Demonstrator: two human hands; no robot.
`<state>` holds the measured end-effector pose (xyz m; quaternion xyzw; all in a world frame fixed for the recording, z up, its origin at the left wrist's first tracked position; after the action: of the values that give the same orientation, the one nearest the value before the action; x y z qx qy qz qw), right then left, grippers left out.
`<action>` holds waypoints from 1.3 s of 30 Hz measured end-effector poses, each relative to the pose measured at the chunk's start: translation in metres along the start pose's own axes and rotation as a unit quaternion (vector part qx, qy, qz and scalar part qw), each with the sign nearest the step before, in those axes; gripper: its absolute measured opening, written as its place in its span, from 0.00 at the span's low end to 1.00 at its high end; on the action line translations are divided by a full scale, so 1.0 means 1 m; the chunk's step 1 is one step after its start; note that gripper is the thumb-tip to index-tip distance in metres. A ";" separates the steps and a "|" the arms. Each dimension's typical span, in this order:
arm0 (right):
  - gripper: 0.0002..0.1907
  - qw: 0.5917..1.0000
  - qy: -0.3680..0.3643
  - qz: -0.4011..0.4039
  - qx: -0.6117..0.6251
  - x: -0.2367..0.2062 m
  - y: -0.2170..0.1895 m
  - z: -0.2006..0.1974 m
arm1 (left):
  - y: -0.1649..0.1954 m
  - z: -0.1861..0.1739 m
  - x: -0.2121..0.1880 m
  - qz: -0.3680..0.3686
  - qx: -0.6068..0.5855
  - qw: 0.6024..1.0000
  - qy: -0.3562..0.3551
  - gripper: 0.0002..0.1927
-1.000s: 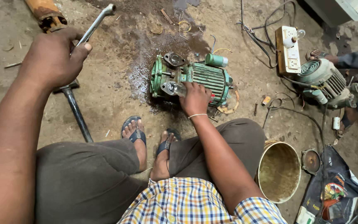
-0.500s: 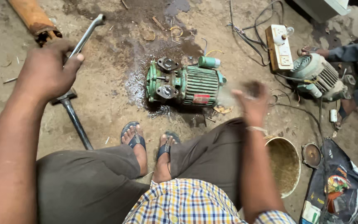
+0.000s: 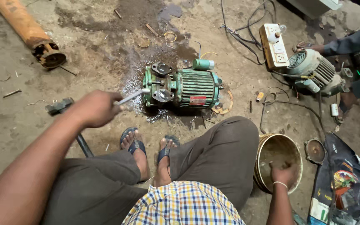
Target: The person sits on the workshop floor and works on a green electric water pump, using a spanner to loosen bolts on the pump head while steadying the motor with the other hand. They reposition the pump, lift and turn it over, and dip a hand into a water-filled bucket beside them.
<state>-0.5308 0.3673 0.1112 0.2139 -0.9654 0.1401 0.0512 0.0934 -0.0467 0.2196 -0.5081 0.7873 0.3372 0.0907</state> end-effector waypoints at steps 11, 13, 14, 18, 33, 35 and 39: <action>0.38 0.983 -0.134 0.107 -0.058 -0.026 0.002 0.019 | 0.030 0.011 -0.004 0.035 0.042 0.998 -0.040 0.19; 0.38 0.983 -0.138 0.104 -0.056 -0.027 0.002 0.021 | 0.031 0.010 -0.003 0.021 0.049 0.997 -0.058 0.19; 0.38 0.984 -0.137 0.095 -0.061 -0.028 0.002 0.021 | 0.031 0.010 -0.004 0.014 0.052 0.996 -0.068 0.19; 0.37 0.985 -0.140 0.093 -0.045 -0.028 0.002 0.024 | 0.031 0.010 -0.005 -0.007 0.070 0.995 -0.078 0.18; 0.27 0.999 -0.039 0.022 0.008 -0.038 0.002 0.022 | 0.008 0.028 0.006 -0.001 0.112 0.987 -0.114 0.18; 0.26 1.000 -0.023 0.005 0.018 -0.039 0.001 0.022 | 0.006 0.034 0.007 -0.006 0.116 0.986 -0.120 0.17; 0.22 0.999 -0.019 -0.017 0.022 -0.037 0.001 0.026 | 0.015 0.055 0.010 0.026 0.124 0.985 -0.120 0.17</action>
<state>-0.4984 0.3753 0.0807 0.2343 -0.9590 0.1565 0.0308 0.0647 -0.0161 0.1799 -0.4284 0.8193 0.2976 0.2381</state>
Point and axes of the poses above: each hand's wrist, its own x-axis towards the middle knuckle, its own z-axis out of the palm, y = z × x, the point moved 4 cm from there along x, towards the middle knuckle, and after that the axes turned 1 degree about y, right-handed, at the moved point
